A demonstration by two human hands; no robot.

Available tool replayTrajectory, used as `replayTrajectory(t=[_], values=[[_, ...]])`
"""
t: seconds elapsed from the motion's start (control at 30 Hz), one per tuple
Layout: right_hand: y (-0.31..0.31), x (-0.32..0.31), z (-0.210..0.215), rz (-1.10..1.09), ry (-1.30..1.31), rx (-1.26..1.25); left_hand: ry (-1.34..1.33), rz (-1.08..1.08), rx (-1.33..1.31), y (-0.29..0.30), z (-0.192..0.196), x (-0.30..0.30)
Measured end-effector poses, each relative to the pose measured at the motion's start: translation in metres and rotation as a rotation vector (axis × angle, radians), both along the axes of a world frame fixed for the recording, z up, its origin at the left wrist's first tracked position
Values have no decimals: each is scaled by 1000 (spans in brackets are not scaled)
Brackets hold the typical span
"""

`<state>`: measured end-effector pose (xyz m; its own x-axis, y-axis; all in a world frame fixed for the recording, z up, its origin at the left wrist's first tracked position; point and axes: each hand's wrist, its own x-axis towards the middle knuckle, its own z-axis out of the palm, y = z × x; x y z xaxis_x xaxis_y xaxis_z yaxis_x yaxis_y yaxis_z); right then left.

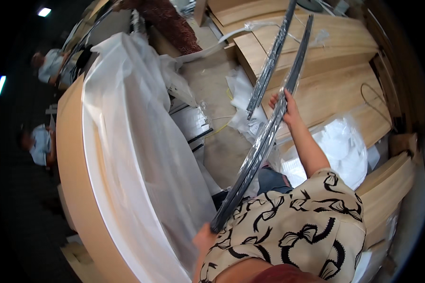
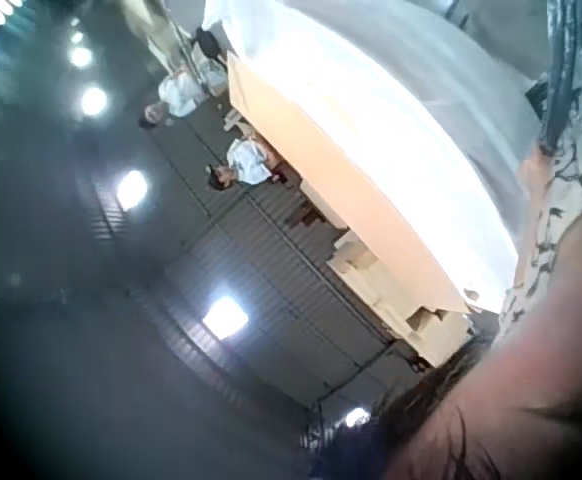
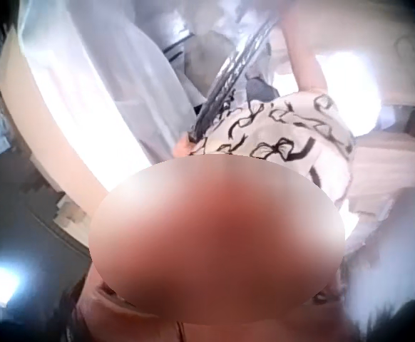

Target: The person packages furniture components into a cardboard box by placing wooden boards, wrapped metal rails, and protective foam sheets inside it.

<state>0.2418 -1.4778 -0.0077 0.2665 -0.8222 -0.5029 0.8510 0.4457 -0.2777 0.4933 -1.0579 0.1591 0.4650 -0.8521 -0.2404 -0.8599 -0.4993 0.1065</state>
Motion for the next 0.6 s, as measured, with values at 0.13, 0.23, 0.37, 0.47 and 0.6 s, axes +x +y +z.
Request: replayTrajectory(t=[0.13, 0.23, 0.37, 0.47, 0.6], values=[[-94, -45, 12, 62, 150, -11, 202, 25, -85, -122, -43, -34], [-135, -58, -49, 59, 207, -64, 351, 29, -32, -196, -96, -56], [-135, -61, -107, -2, 376, -42, 399, 2, 108, -260, -175, -88], [-114, -46, -121, 64, 473, 13, 537, 95, 158, -291, -209, -104], [-63, 17, -153, 320, 500, 102, 780, 129, 193, -329, -261, -92]])
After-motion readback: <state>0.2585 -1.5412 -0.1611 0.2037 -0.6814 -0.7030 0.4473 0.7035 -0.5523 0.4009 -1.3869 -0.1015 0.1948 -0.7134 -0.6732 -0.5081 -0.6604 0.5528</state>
